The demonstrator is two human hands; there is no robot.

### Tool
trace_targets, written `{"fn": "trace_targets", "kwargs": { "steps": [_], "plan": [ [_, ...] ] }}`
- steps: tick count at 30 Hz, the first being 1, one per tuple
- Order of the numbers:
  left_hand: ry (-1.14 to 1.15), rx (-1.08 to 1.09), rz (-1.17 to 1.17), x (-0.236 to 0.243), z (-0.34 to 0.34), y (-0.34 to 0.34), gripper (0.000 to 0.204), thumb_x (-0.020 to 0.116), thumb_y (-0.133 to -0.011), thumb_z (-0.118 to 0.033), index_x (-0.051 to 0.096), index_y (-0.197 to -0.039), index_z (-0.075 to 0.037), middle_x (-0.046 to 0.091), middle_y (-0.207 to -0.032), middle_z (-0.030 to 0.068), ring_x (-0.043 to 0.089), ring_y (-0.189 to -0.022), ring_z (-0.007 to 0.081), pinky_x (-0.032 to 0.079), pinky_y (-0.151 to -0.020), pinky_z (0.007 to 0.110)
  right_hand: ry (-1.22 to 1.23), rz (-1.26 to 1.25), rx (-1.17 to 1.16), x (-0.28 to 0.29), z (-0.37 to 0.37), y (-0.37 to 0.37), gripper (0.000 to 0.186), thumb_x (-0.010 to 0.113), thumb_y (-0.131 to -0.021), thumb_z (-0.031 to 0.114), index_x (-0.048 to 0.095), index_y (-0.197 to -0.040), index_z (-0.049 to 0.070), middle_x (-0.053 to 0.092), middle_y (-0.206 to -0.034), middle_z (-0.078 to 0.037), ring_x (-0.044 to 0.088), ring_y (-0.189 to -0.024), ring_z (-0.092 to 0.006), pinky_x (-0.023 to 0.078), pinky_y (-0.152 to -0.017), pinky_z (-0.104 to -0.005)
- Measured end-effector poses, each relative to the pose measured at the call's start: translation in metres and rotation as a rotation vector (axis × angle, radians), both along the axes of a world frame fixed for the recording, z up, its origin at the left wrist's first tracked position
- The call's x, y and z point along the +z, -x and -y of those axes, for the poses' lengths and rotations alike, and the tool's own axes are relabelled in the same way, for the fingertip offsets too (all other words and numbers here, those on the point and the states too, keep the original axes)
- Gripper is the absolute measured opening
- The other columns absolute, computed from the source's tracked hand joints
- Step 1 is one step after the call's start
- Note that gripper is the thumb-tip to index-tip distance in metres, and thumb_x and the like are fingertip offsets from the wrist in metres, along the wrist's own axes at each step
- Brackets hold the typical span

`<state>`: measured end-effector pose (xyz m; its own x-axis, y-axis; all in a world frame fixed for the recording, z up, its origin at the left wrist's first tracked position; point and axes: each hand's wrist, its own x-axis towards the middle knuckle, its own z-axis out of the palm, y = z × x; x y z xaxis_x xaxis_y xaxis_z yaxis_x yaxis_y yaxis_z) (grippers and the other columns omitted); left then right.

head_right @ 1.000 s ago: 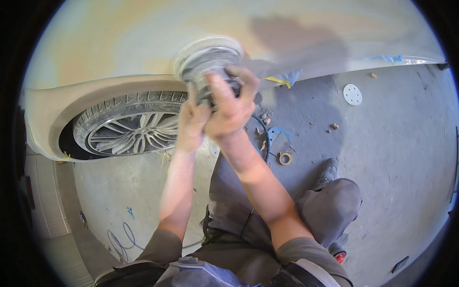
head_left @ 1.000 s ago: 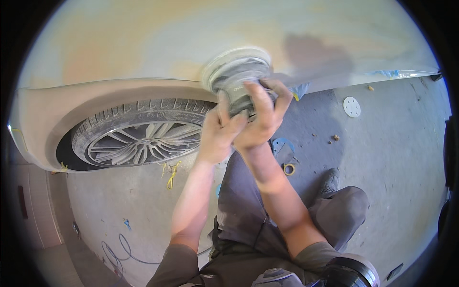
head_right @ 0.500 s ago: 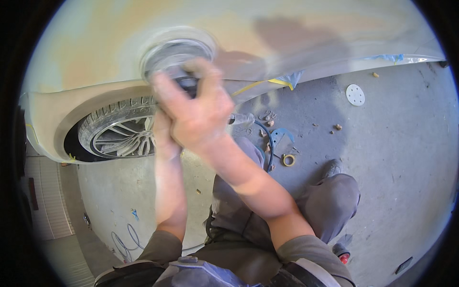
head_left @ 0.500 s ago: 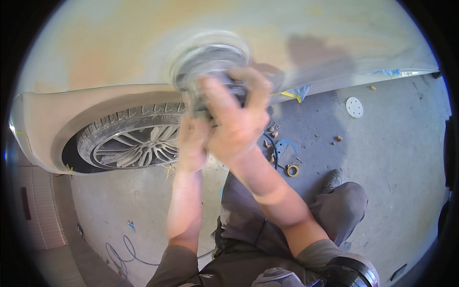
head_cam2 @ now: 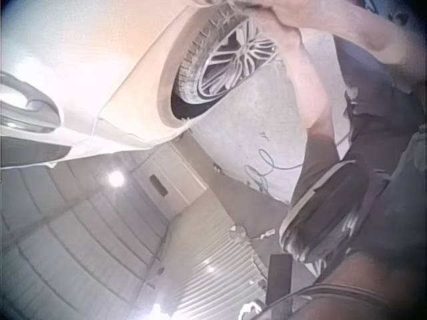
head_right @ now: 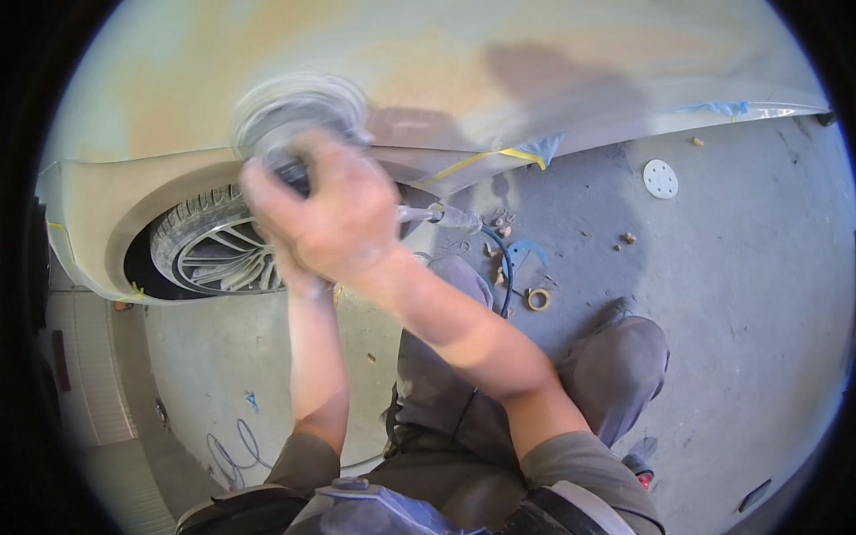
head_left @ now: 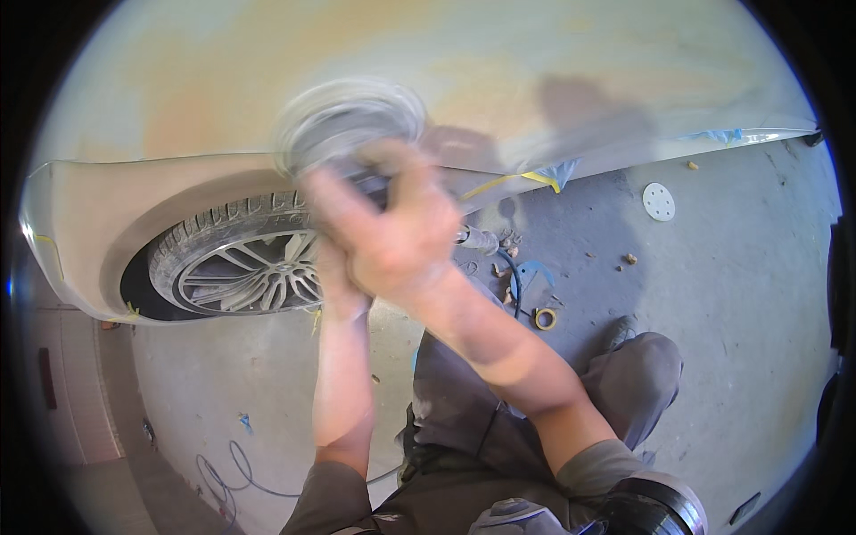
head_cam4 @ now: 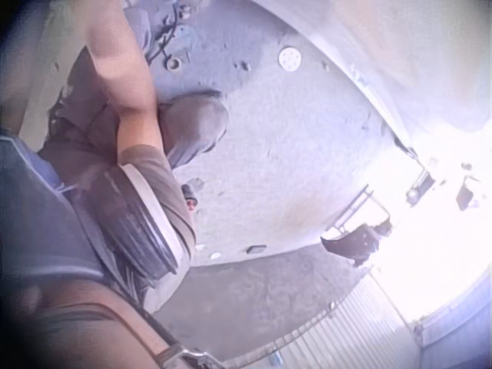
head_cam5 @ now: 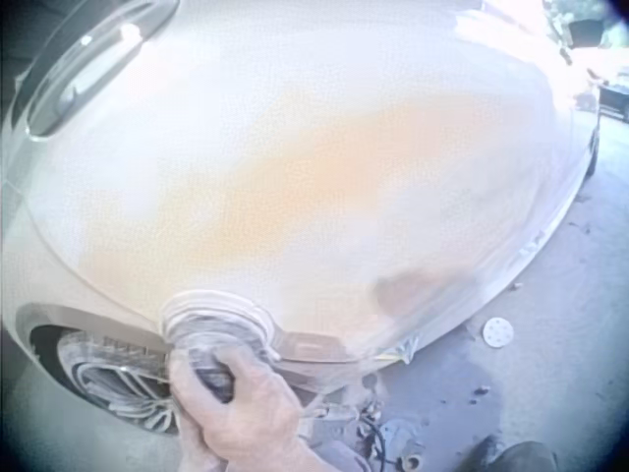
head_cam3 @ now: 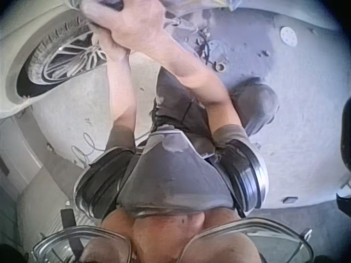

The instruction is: The person uses a pneumatic orbital sander to sand the rear quarter panel of a white car. They repeatedly sand the surface, pause to wipe it with their hand, and change sanding discs mid-task. The work continues across the same panel area without a visible final finish.

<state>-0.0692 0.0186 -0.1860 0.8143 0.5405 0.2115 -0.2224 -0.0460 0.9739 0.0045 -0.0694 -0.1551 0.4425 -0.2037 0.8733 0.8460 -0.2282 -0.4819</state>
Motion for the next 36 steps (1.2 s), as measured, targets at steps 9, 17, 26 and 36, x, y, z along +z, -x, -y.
{"fn": "trace_targets", "kwargs": {
  "steps": [9, 17, 26, 36],
  "plan": [
    [-0.221, 0.083, 0.131, -0.017, -0.007, 0.014, 0.062, 0.039, -0.115, -0.041, 0.021, -0.167, -0.012, 0.033, -0.164, 0.0078, 0.035, -0.150, 0.0224, 0.032, -0.123, 0.039, -0.080, -0.062, 0.046, 0.000, -0.010, 0.010, 0.054, 0.085, -0.058, 0.023, 0.077, -0.110, 0.028, 0.063, -0.107, -0.007, 0.064, -0.073, -0.0218, 0.052, -0.056, -0.0310],
    [-0.049, -0.008, 0.171, -0.025, 0.005, 0.008, 0.057, 0.045, -0.110, -0.049, 0.035, -0.153, -0.013, 0.046, -0.144, 0.0072, 0.044, -0.132, 0.0214, 0.037, -0.111, 0.037, 0.031, -0.049, 0.110, -0.019, 0.001, 0.009, 0.041, 0.079, -0.067, 0.026, 0.077, -0.108, 0.030, 0.067, -0.108, -0.005, 0.067, -0.080, -0.0232, 0.056, -0.061, -0.0354],
    [-0.310, -0.400, -0.230, -0.039, 0.108, -0.102, 0.061, 0.075, -0.096, -0.052, 0.069, -0.110, 0.007, 0.074, -0.093, 0.0198, 0.066, -0.089, 0.0193, 0.053, -0.081, 0.038, -0.374, -0.170, -0.196, -0.103, 0.095, -0.091, 0.049, 0.088, -0.070, 0.023, 0.071, -0.114, 0.008, 0.068, -0.105, -0.012, 0.061, -0.103, -0.0321, 0.053, -0.083, -0.0424],
    [0.209, -0.229, -0.126, -0.053, 0.010, -0.010, 0.097, 0.051, -0.101, -0.072, 0.019, -0.168, -0.010, 0.031, -0.169, 0.0138, 0.033, -0.156, 0.0323, 0.032, -0.127, 0.050, -0.018, -0.111, 0.045, -0.072, 0.018, -0.007, 0.044, 0.082, -0.065, 0.022, 0.078, -0.108, 0.033, 0.068, -0.112, -0.009, 0.070, -0.085, -0.0263, 0.058, -0.066, -0.0360]
  ]
}}
